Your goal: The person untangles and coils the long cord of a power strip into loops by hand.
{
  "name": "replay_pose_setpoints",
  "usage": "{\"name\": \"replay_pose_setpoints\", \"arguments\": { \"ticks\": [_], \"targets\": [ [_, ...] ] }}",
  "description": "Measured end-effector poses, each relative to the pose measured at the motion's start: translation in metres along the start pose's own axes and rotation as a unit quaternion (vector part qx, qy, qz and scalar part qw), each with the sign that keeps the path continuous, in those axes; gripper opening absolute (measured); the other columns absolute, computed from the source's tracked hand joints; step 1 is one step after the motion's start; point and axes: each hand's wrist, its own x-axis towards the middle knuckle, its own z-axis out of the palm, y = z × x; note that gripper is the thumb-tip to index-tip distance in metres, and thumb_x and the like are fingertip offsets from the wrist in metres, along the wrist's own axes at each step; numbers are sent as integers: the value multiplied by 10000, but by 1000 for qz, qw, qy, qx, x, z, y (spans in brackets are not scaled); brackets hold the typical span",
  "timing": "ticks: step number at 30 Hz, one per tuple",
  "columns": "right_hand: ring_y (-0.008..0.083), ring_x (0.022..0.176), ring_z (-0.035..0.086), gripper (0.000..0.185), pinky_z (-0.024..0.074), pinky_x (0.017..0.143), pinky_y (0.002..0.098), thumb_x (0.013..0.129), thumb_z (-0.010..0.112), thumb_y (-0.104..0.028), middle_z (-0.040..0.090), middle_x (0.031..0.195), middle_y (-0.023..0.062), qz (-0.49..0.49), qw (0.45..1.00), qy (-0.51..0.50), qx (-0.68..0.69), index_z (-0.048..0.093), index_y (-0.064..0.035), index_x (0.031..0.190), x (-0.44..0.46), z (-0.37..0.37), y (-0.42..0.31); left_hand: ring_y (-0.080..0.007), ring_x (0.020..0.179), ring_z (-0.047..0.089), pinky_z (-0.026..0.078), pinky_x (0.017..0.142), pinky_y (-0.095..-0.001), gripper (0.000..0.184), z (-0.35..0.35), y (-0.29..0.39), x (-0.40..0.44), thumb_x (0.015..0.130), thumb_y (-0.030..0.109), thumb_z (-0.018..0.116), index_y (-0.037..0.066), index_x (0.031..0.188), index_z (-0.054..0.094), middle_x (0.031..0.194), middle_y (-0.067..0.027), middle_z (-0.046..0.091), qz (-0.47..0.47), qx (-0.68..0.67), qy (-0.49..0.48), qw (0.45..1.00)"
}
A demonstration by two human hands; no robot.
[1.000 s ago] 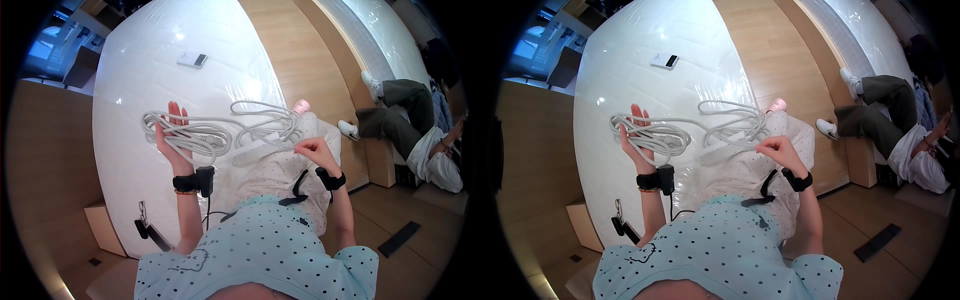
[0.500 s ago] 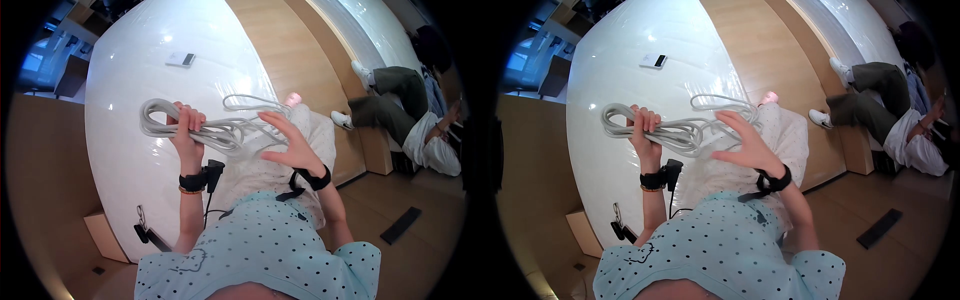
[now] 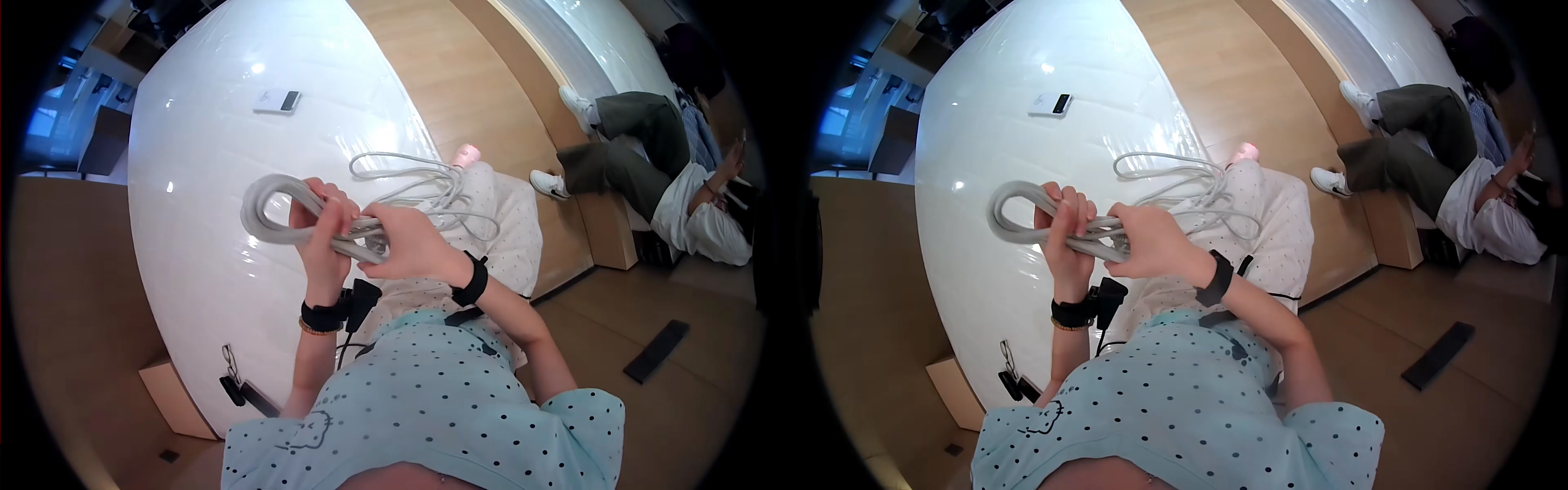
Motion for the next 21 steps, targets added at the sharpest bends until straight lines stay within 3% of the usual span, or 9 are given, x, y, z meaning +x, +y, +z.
{"name": "replay_pose_setpoints", "arguments": {
  "ticks": [3,5,9,12,14,17,18,20,21],
  "targets": [
    [299,625,579,457,466,596,338,560,753,-197,582,691,122,-124,973,195,2,560,-16,933,6,15,2,-80,567,390,400,644,-252,169,8,-5,-3,836,-1,545,52,935,419,710,-16,451,59,70,-48,995],
    [301,604,579,407,468,577,336,548,741,-164,578,678,126,-131,960,244,45,558,-20,883,5,24,7,-97,639,434,412,700,-263,233,11,-4,-3,826,62,586,41,993,426,756,-24,475,51,82,-64,993],
    [210,644,585,331,465,613,287,596,727,-104,579,695,99,3,979,135,150,570,1,868,-12,27,8,-220,931,538,399,909,-344,461,12,0,2,861,260,569,12,1207,392,987,-119,551,-1,166,-132,977],
    [157,642,579,231,458,622,268,644,703,-78,576,690,68,62,942,69,321,573,-1,818,-27,18,13,-317,1183,434,319,1021,-409,688,1,1,10,853,492,514,3,1306,342,1214,-194,487,-10,161,-205,965],
    [147,628,571,170,450,594,268,674,654,-54,571,692,53,47,893,29,446,548,3,795,-36,10,18,-284,1289,328,243,1066,-414,772,-30,-12,15,884,617,341,6,1354,312,1333,-186,401,-66,84,-230,967],
    [158,616,561,165,447,579,272,673,625,-38,554,672,69,-40,853,-4,520,515,7,787,-40,0,12,-226,1164,467,286,1030,-378,759,-50,-48,16,896,615,292,-28,1279,422,1222,-131,526,-369,286,-146,872],
    [150,625,565,206,451,581,267,667,631,-39,557,690,73,-54,841,-13,539,513,4,830,-41,2,11,-201,1089,507,357,964,-346,570,-31,-55,10,941,456,342,-30,1180,520,1146,-129,574,-373,337,-132,854],
    [134,642,575,295,460,585,257,655,642,-41,562,726,81,-85,813,-33,575,508,-1,916,-43,9,9,-204,1052,530,392,925,-326,481,-26,-69,0,922,366,406,-33,1160,525,1136,-127,579,-370,199,-293,859],
    [143,641,575,307,459,588,261,660,643,-52,562,731,87,-56,839,-28,540,501,0,927,-47,11,10,-200,1021,543,410,898,-318,426,-19,-65,-2,902,305,441,-32,1148,527,1124,-124,582,-362,162,-314,863]
  ]
}}
